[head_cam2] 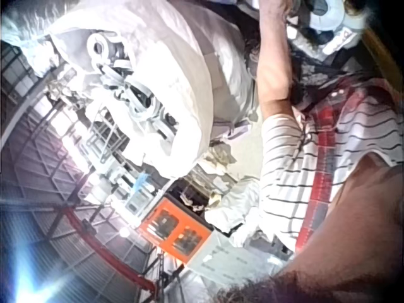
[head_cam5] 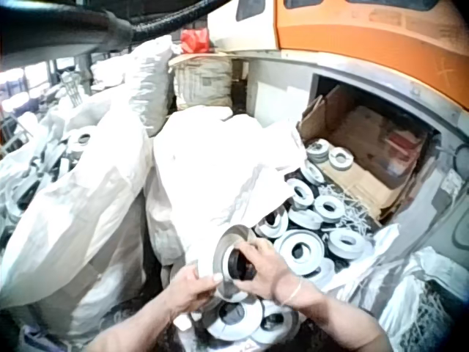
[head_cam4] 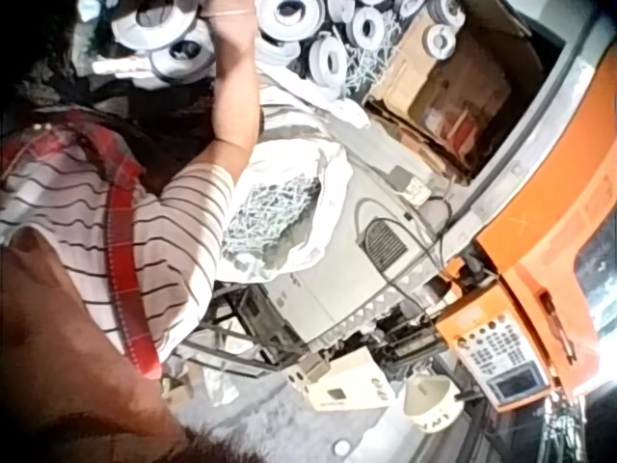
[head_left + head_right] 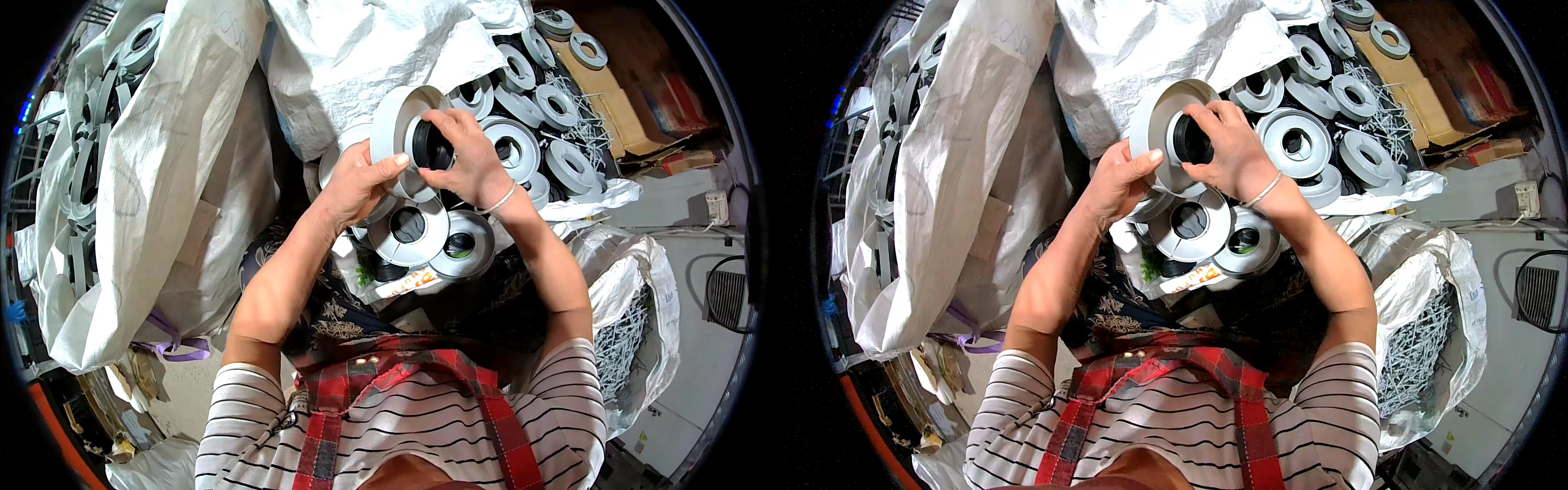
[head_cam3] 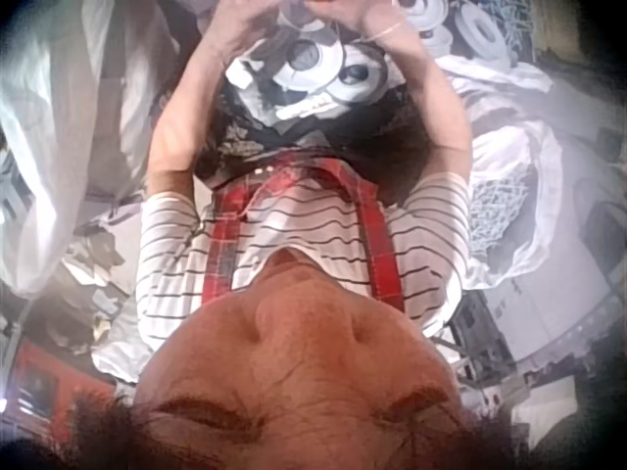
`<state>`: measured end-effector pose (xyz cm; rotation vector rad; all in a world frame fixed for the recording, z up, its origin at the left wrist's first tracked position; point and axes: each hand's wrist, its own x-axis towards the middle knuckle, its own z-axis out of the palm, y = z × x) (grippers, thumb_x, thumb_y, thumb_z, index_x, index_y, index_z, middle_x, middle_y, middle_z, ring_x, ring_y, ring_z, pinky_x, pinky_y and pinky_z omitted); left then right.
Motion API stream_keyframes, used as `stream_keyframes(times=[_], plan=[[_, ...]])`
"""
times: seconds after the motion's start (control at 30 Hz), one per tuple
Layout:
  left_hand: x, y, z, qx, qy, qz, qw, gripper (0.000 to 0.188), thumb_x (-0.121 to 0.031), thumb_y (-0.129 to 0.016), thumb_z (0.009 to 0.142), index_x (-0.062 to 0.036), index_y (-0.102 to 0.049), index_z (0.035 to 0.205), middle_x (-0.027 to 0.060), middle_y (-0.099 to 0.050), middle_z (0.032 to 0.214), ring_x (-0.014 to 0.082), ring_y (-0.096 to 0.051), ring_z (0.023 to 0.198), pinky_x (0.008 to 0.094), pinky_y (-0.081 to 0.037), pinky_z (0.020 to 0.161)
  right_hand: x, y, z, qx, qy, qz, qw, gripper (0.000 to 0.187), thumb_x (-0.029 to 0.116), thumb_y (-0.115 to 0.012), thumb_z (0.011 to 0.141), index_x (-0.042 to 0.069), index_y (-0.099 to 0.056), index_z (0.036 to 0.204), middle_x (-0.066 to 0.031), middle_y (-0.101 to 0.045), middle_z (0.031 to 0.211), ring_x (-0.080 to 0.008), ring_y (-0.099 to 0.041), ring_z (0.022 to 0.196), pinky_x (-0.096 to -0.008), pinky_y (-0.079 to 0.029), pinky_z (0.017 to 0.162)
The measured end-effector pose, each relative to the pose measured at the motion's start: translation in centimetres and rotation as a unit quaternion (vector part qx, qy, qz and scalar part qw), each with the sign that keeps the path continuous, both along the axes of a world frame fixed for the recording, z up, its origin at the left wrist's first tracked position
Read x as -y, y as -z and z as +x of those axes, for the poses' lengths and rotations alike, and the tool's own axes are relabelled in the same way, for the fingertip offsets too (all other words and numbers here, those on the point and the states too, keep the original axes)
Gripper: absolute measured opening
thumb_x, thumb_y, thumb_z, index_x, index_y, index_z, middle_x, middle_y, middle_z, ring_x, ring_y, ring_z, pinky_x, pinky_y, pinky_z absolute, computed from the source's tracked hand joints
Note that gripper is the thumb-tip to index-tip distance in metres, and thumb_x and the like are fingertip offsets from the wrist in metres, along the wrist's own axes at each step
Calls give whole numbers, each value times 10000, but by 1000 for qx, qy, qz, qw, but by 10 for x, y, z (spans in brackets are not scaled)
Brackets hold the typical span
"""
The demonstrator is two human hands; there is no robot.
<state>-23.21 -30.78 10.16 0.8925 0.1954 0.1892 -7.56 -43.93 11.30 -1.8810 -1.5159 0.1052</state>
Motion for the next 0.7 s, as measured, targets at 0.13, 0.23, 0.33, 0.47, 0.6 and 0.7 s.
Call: stream_keyframes(times=[0.13,0.23,0.33,0.47,0.6,0.7], plan=[[5,0,0,7,-7,25,1000,436,-151,-638,866,30,-460,1220,87,-583,1116,154,-562,1007,323,-444,900,-1,15,6,-200,45,19,979,699,269,-814,647,26,-510,1228,-157,-584,1036,-267,-583,947,-350,-487,807],[6,12,1,28,-56,158,985,481,-187,-656,862,20,-437,1237,89,-576,1087,142,-571,947,293,-482,837,-6,2,17,-578,66,-134,802,688,366,-743,767,-133,-472,1156,-149,-647,756,-154,-605,532,-226,-483,483],[-6,4,0,23,-49,61,997,507,-195,-650,867,9,-414,1266,76,-569,1086,126,-547,969,286,-458,857,-6,2,5,-442,8,-130,887,586,346,-693,822,-110,-464,1110,-199,-644,742,-151,-623,566,-250,-498,509],[3,-2,-7,-4,-98,261,960,540,-160,-652,855,18,-398,1297,97,-539,1186,150,-509,1070,306,-393,950,-15,8,10,-694,28,-172,698,625,515,-602,850,-91,-520,985,-188,-634,693,-173,-613,526,-268,-498,471],[-13,4,-9,-15,-206,506,838,692,-165,-688,814,49,-324,1363,148,-520,1241,177,-508,1118,316,-399,958,-43,72,58,-222,131,-104,961,574,478,-666,799,-61,-585,978,-169,-661,851,-244,-656,755,-330,-530,675],[-20,13,-2,-196,-104,566,794,652,-218,-654,837,76,-369,1344,229,-496,1296,256,-498,1194,331,-378,999,-58,125,131,-4,274,-98,957,742,326,-766,707,-43,-408,1241,-279,-545,1137,-406,-507,1106,-418,-420,935]])
